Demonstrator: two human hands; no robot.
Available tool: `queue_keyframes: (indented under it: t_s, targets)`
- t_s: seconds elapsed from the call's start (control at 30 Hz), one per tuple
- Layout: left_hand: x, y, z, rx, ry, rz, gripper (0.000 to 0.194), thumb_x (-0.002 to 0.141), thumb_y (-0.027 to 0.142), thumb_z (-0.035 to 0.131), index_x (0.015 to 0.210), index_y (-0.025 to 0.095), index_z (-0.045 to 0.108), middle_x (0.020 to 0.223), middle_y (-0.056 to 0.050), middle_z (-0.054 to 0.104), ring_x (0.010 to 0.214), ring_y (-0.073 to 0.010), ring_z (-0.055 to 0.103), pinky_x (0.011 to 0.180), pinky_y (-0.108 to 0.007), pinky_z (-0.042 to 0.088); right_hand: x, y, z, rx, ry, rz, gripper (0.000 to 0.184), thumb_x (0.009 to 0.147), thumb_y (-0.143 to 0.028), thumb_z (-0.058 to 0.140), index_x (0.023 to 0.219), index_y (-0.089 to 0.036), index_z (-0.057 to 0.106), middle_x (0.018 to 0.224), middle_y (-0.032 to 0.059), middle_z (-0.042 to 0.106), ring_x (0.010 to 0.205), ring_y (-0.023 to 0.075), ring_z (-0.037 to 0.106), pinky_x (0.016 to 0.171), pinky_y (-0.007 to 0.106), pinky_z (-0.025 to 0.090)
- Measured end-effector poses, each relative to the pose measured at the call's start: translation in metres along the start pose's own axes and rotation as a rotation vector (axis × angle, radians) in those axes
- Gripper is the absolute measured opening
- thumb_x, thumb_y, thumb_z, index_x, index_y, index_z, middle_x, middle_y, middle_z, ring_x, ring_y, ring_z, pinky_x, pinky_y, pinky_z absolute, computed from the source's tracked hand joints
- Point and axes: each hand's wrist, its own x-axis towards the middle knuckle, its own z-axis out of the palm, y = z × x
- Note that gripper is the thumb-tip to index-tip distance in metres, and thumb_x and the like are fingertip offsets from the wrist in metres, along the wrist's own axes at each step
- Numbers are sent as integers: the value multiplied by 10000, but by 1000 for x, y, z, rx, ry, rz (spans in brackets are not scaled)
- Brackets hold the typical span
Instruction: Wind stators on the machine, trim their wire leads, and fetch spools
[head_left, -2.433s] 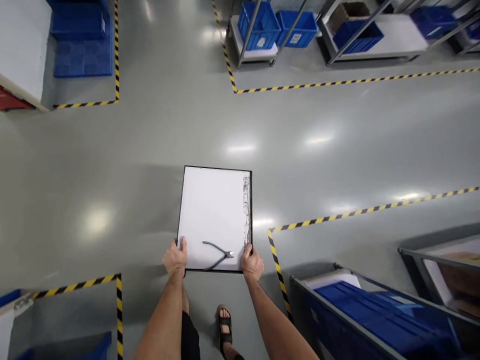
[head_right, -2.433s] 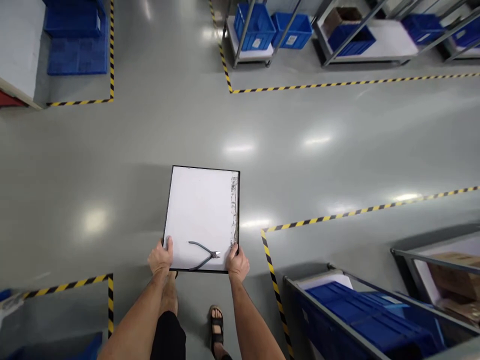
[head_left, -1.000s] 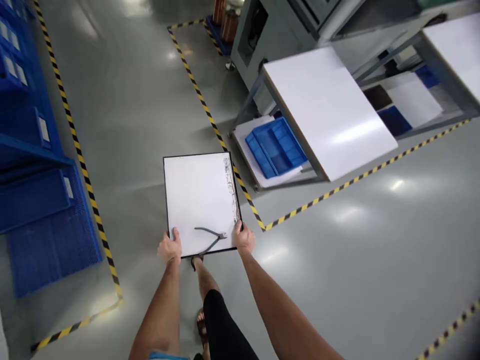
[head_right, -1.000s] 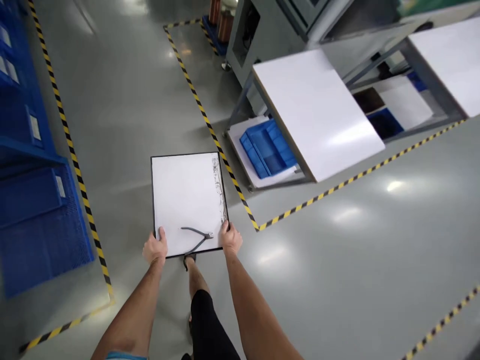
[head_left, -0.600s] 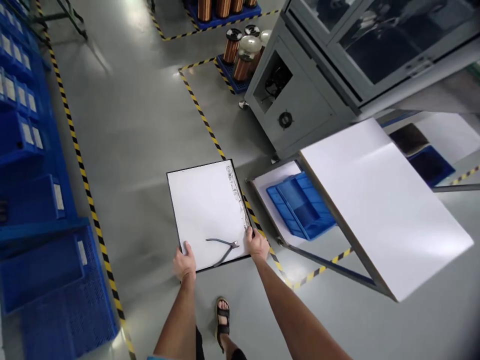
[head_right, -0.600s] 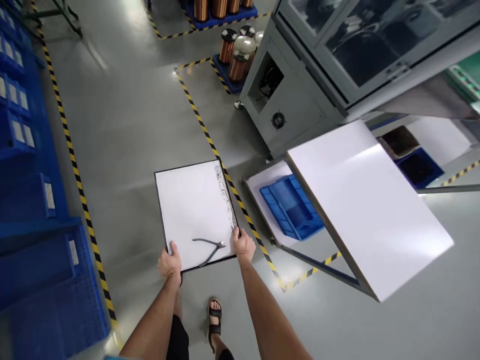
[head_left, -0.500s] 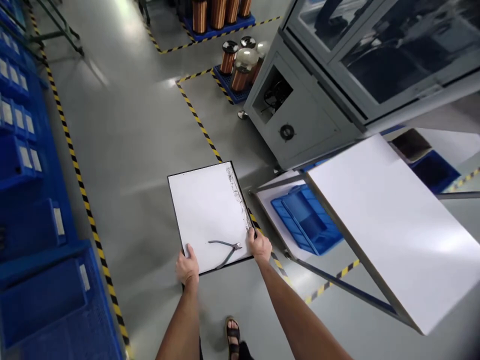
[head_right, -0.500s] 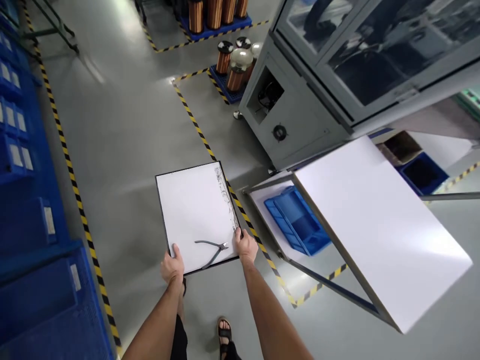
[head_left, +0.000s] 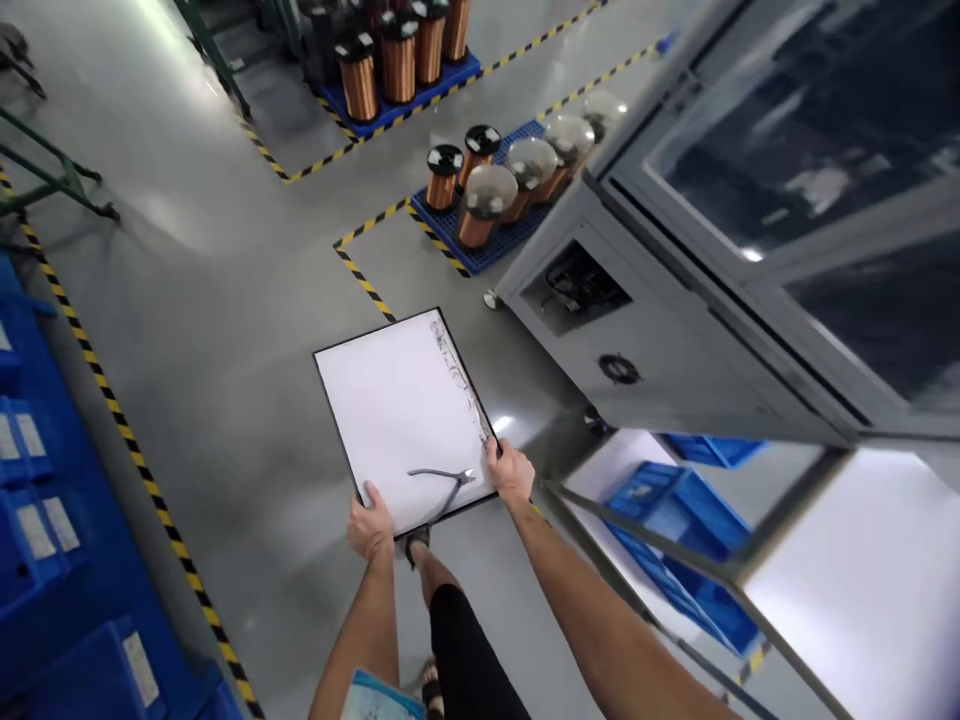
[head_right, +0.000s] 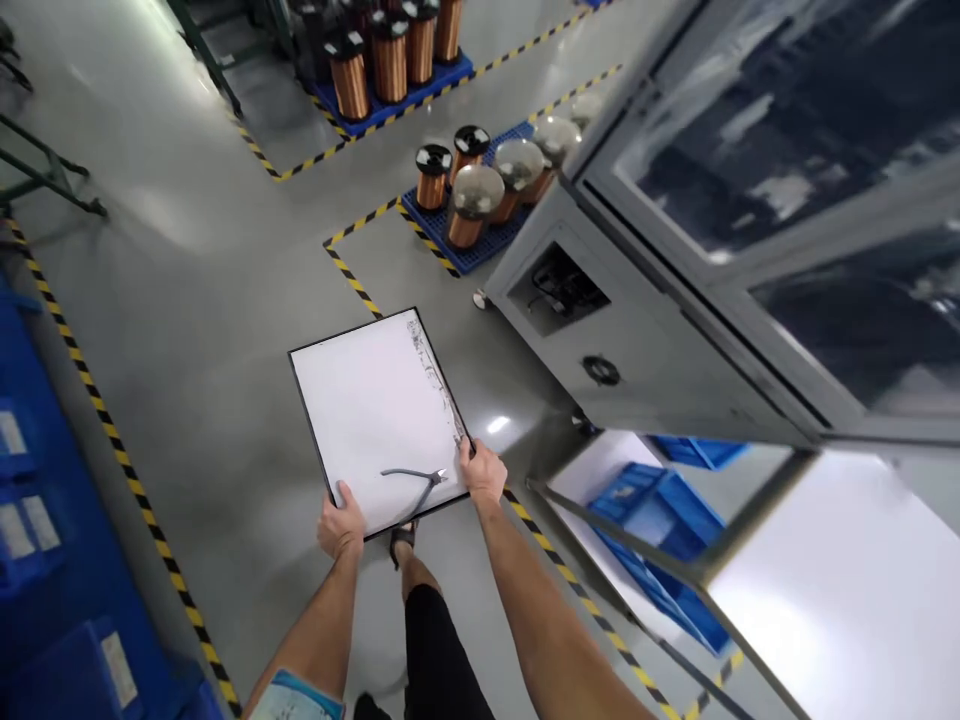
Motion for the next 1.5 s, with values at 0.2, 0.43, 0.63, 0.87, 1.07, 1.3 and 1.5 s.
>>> queue_keyframes:
  t_s: [0.2, 0.43, 0.63, 0.87, 1.07, 1.3, 1.5]
  targets:
    - [145, 152, -53, -16, 7, -25, 644, 1188, 674, 489, 1421, 191, 847, 1098, -239, 896, 1053, -448, 876, 884, -488, 649, 118, -179, -68, -33, 0, -27, 594, 1273, -558, 379, 1341, -220, 863, 1252, 160, 882, 1094, 255, 804, 843, 311, 451]
    - [294, 320, -120, 2, -15, 12, 662, 1196, 633, 479, 1450, 136, 834, 1122, -274, 893, 1054, -466, 880, 881, -507, 651, 239, -361, -141, 5, 1, 16, 581, 1256, -588, 429, 1268, -225, 882, 1173, 147, 879, 1031, 237, 786, 817, 295, 432]
    - [413, 461, -169, 57, -40, 61, 680, 1200, 643, 459, 1503, 153, 820, 1143, -266, 897, 1086, -458, 882, 896, -501, 654, 332, -492, -198, 52, 1, 70, 596, 1255, -589, 418, 1272, -217, 883, 1204, 157, 882, 1060, 237, 794, 843, 292, 451]
    - [533, 630, -222, 121, -68, 140, 676, 1193, 610, 497, 1539, 116, 802, 1159, -280, 895, 1119, -461, 879, 935, -512, 656, 433, -618, -257, 129, -2, 165, 598, 1243, -564, 435, 1393, -182, 870, 1239, 214, 883, 1132, 301, 833, 918, 341, 523]
    - [633, 784, -252, 141, -92, 264, 647, 1185, 598, 558, 1548, 119, 798, 1215, -273, 892, 1155, -446, 874, 973, -500, 650, 526, -714, -309, 178, 28, 247, 653, 1252, -556, 362, 1465, -171, 845, 1232, 233, 887, 1128, 328, 849, 938, 365, 559]
    - [753, 948, -285, 230, -171, 517, 676, 1177, 602, 600, 1581, 85, 765, 1209, -287, 878, 1152, -417, 863, 993, -451, 623, 585, -820, -343, 263, 59, 466, 718, 1246, -529, 279, 1527, -166, 831, 1289, 239, 887, 1135, 348, 860, 930, 388, 591]
    - [807, 1095, -303, 315, -238, 764, 633, 1177, 606, 598, 1498, 103, 807, 1177, -258, 886, 1136, -402, 867, 976, -424, 615, 637, -893, -388, 390, 89, 675, 745, 1236, -521, 266, 1518, -134, 837, 1273, 265, 884, 1148, 386, 857, 933, 415, 596]
